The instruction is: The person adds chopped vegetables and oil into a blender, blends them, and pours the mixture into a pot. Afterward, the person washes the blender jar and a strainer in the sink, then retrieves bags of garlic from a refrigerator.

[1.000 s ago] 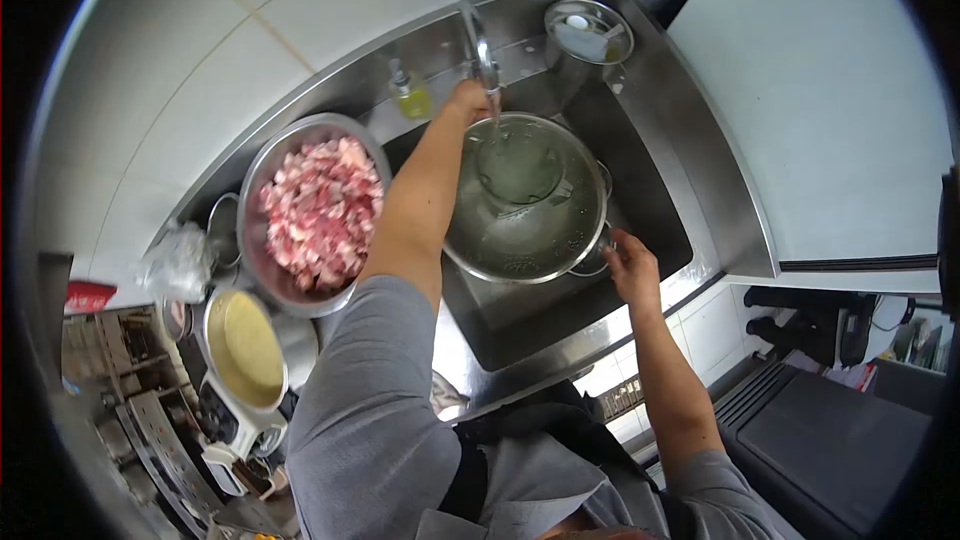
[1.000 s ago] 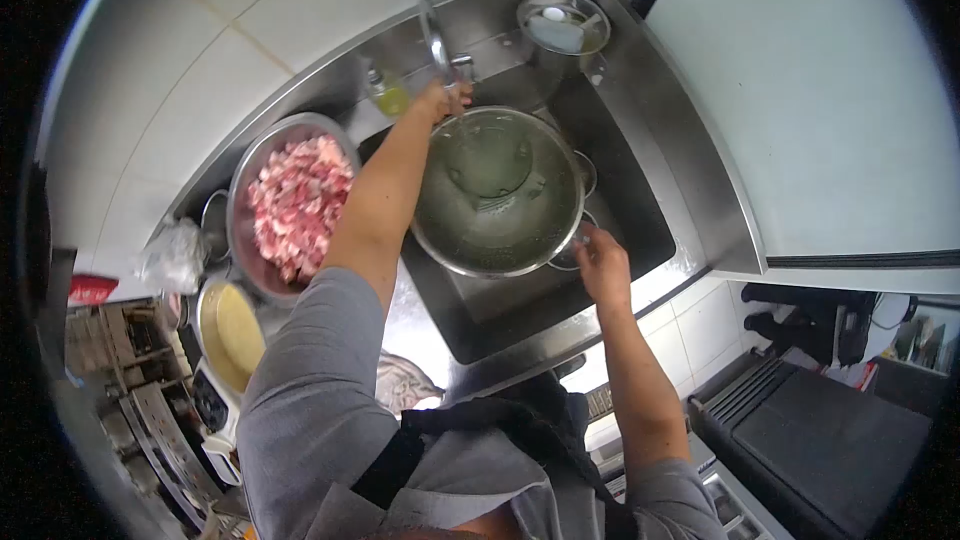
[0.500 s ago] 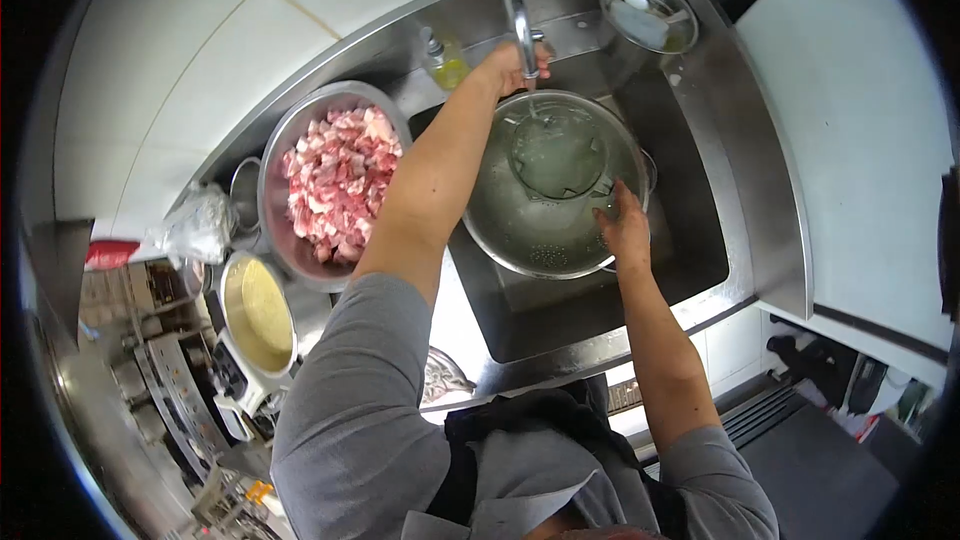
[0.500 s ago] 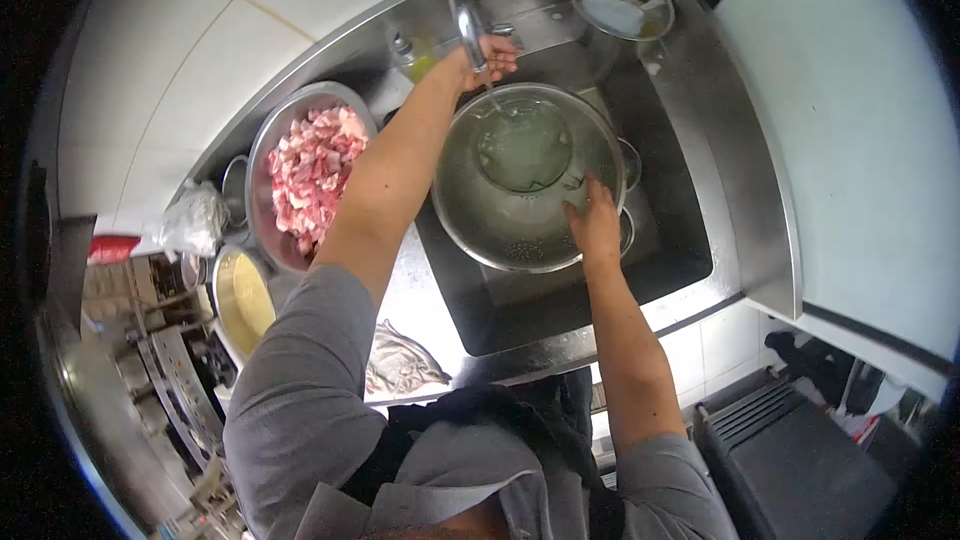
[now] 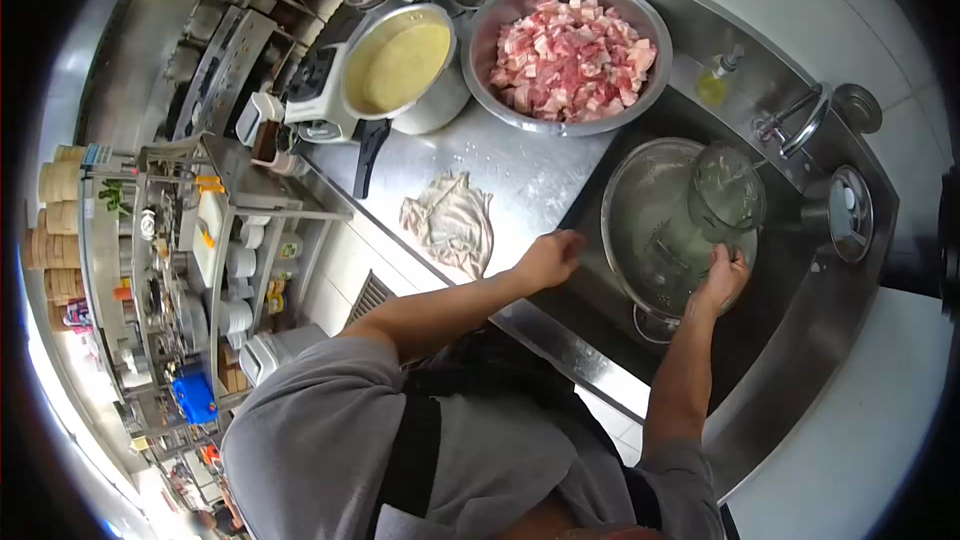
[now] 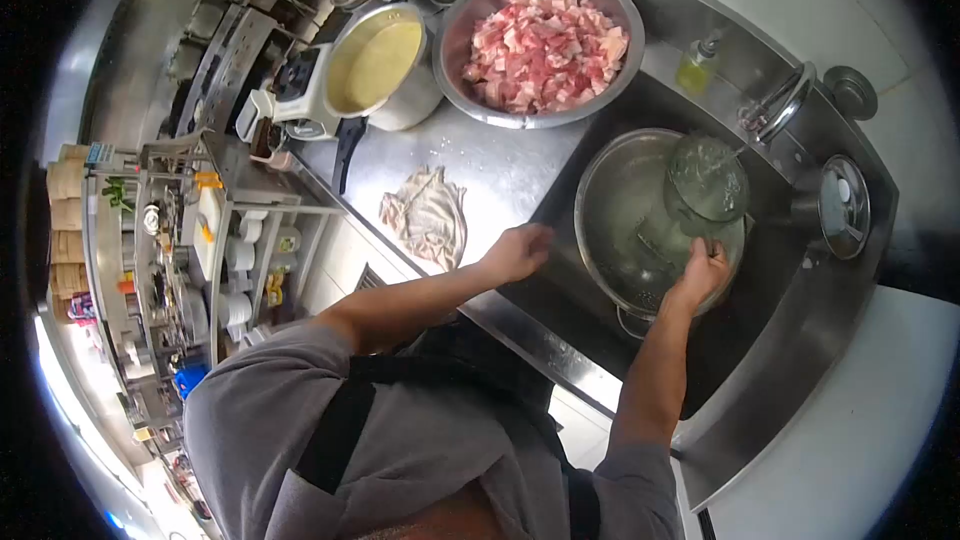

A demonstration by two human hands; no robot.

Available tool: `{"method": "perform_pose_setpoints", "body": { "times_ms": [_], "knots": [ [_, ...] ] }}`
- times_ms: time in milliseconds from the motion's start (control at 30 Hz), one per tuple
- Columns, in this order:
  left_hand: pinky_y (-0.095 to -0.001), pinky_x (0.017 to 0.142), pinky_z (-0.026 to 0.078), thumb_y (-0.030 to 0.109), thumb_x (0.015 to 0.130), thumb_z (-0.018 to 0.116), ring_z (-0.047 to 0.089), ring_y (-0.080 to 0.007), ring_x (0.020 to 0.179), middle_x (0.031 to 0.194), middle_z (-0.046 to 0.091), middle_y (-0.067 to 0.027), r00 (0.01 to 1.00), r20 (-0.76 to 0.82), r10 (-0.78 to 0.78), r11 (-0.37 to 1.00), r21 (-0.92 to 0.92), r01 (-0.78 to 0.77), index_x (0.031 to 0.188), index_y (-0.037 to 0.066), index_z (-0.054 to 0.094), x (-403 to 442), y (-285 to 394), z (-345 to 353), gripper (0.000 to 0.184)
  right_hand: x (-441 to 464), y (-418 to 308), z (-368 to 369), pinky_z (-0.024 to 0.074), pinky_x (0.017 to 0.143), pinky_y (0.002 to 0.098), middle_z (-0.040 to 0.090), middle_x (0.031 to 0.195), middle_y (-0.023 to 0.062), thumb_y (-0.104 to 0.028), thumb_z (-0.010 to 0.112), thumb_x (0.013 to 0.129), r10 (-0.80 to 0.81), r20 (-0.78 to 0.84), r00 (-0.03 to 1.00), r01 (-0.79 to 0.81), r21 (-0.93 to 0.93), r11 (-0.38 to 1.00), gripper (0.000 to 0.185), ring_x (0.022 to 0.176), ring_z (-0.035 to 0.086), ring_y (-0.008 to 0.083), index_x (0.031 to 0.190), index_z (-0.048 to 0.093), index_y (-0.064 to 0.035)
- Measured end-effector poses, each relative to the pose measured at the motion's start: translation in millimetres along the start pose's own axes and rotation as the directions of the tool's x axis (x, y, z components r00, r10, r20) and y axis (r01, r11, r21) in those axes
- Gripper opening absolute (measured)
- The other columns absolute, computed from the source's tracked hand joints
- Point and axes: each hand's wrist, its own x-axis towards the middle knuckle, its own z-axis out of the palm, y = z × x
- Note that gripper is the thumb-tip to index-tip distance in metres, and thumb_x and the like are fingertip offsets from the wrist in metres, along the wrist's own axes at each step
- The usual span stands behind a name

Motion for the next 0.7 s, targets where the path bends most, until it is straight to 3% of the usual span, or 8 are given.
{"method": "perform_pose_setpoints", "body": {
  "times_ms": [100,300,367,433,467,533,633,700],
  "knots": [
    [-0.0375,0.076,0.052,0.009,0.076,0.064,0.065,-0.0297,0.084,0.09,0.065,-0.0164,0.999,-0.04,0.001,1.0,-0.02,-0.001,0.109,0.003,0.06,-21,-8,4,0.033,-3,-8,-14,0.0363,0.057,0.0241,0.055,0.069,0.0008,-0.002,0.062,0.075,-0.083,0.004,0.997,0.081,-0.26,0.962,0.018,0.06,0.049,0.0088,0.092,0.06,0.0043],
    [-0.0348,0.083,0.05,0.016,0.085,0.061,0.065,-0.026,0.091,0.103,0.066,-0.0167,0.978,-0.164,-0.131,0.984,-0.142,0.108,0.111,0.004,0.062,-26,-3,11,0.028,-34,-64,-51,0.0352,0.051,0.0278,0.051,0.062,-0.0017,-0.002,0.061,0.07,-0.171,0.216,0.961,0.231,-0.294,0.927,0.007,0.055,0.045,0.0086,0.071,0.057,0.0037],
    [-0.0326,0.084,0.049,0.018,0.085,0.059,0.065,-0.0232,0.092,0.102,0.067,-0.0148,0.974,-0.168,-0.153,0.971,-0.209,0.116,0.111,0.004,0.062,-17,6,11,0.029,-54,-93,-59,0.0351,0.049,0.029,0.051,0.06,-0.0003,-0.003,0.063,0.068,-0.223,0.355,0.908,0.352,-0.357,0.865,0.012,0.054,0.043,0.0068,0.066,0.053,0.0041],
    [-0.0361,0.077,0.051,0.026,0.085,0.057,0.066,-0.028,0.089,0.093,0.067,-0.0163,0.95,-0.216,-0.228,0.906,-0.405,0.125,0.105,0.004,0.063,-1,15,11,0.03,-61,-117,-63,0.0358,0.049,0.0286,0.05,0.057,0.0019,-0.004,0.064,0.066,-0.231,0.424,0.875,0.435,-0.484,0.759,0.013,0.054,0.043,0.0064,0.067,0.055,0.0048],
    [-0.0361,0.077,0.051,0.026,0.085,0.057,0.066,-0.028,0.089,0.093,0.067,-0.0163,0.952,-0.203,-0.23,0.902,-0.412,0.13,0.105,0.004,0.063,3,19,12,0.03,-67,-126,-67,0.0365,0.049,0.0281,0.05,0.055,0.004,-0.005,0.065,0.065,-0.206,0.496,0.844,0.5,-0.587,0.637,0.014,0.054,0.044,0.0061,0.068,0.056,0.0055],
    [-0.0345,0.077,0.05,0.031,0.084,0.056,0.065,-0.0266,0.091,0.093,0.068,-0.0164,0.923,-0.04,-0.382,0.762,-0.578,0.291,0.103,0.004,0.065,16,30,7,0.034,-83,-140,-62,0.0369,0.049,0.0282,0.049,0.054,0.0057,-0.006,0.066,0.064,-0.209,0.557,0.804,0.551,-0.564,0.616,0.015,0.053,0.044,0.0067,0.069,0.058,0.0055],
    [-0.0367,0.079,0.05,0.031,0.084,0.053,0.065,-0.0295,0.093,0.098,0.067,-0.0182,0.89,0.055,-0.453,0.762,-0.495,0.418,0.102,0.002,0.065,21,29,7,0.036,-98,-153,-55,0.038,0.049,0.0294,0.049,0.052,0.0087,-0.008,0.067,0.063,-0.173,0.658,0.733,0.632,-0.564,0.531,0.017,0.05,0.046,0.0093,0.07,0.06,0.0052],
    [-0.0404,0.078,0.051,0.026,0.083,0.049,0.065,-0.0337,0.093,0.103,0.065,-0.0224,0.919,-0.027,-0.393,0.853,-0.385,0.353,0.103,0.001,0.065,34,-29,43,0.036,-107,-160,-56,0.0385,0.049,0.0306,0.049,0.052,0.0099,-0.009,0.067,0.063,-0.129,0.689,0.713,0.659,-0.597,0.458,0.017,0.049,0.047,0.0113,0.071,0.061,0.0047]
  ]
}}
